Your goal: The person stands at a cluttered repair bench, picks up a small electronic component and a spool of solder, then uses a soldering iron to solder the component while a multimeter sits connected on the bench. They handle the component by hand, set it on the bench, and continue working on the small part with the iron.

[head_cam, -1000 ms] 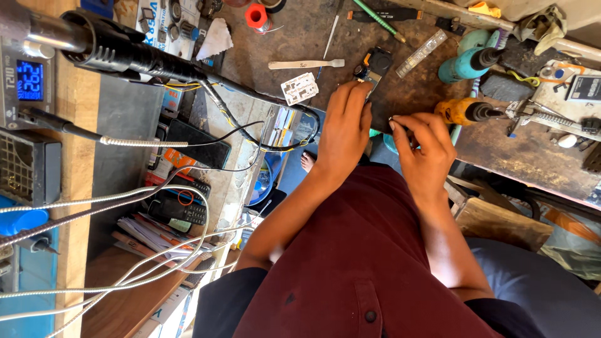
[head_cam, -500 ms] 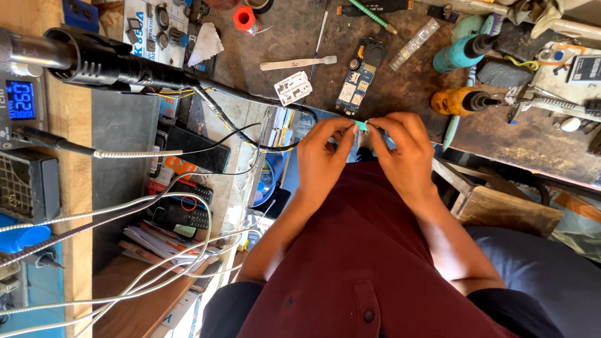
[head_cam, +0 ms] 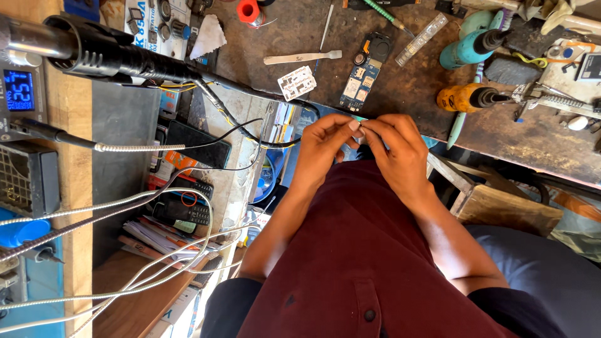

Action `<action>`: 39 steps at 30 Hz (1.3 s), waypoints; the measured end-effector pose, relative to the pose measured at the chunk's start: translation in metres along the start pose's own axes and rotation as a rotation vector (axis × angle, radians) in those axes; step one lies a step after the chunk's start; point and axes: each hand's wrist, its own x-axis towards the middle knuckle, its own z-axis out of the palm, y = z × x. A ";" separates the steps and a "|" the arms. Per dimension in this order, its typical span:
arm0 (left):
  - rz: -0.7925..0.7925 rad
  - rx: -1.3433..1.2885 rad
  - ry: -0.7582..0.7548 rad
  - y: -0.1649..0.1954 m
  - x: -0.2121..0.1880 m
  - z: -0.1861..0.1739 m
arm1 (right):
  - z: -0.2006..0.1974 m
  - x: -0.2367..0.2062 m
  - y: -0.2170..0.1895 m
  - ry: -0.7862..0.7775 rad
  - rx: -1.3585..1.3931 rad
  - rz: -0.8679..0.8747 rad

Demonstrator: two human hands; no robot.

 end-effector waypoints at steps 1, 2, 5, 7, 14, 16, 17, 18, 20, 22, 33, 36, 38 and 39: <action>-0.003 0.005 0.013 0.001 0.001 0.000 | -0.001 0.001 0.000 0.000 -0.003 -0.004; 0.055 0.082 0.011 0.002 0.002 -0.001 | -0.001 0.002 0.000 0.001 -0.006 -0.008; 0.179 0.281 0.029 0.005 0.006 -0.002 | -0.007 0.008 0.003 -0.008 -0.015 0.020; 0.199 0.375 0.072 0.008 0.008 -0.002 | -0.010 0.014 0.006 -0.038 -0.068 -0.041; 0.142 0.507 0.069 0.017 0.013 -0.001 | -0.015 0.031 0.013 -0.123 -0.111 -0.107; 0.147 0.491 0.057 0.018 0.013 -0.001 | -0.015 0.033 0.014 -0.121 -0.131 -0.126; 0.152 0.474 0.044 0.018 0.014 -0.001 | -0.015 0.033 0.014 -0.122 -0.140 -0.135; 0.157 0.457 0.029 0.018 0.014 -0.001 | -0.015 0.033 0.014 -0.121 -0.137 -0.130; 0.163 0.433 0.007 0.019 0.014 -0.001 | -0.015 0.030 0.015 -0.118 -0.132 -0.117; 0.163 0.418 -0.006 0.019 0.014 -0.001 | -0.014 0.027 0.014 -0.120 -0.134 -0.106; 0.159 0.474 0.042 0.020 0.014 0.001 | -0.009 0.016 0.018 -0.093 -0.073 -0.042; 0.160 0.486 0.047 0.023 0.013 0.002 | -0.011 0.014 0.018 -0.012 -0.015 -0.014; 0.163 0.491 0.045 0.025 0.011 0.004 | -0.012 0.012 0.019 0.020 -0.014 0.021; 0.165 0.497 0.045 0.027 0.011 0.004 | -0.012 0.011 0.019 0.027 -0.018 0.026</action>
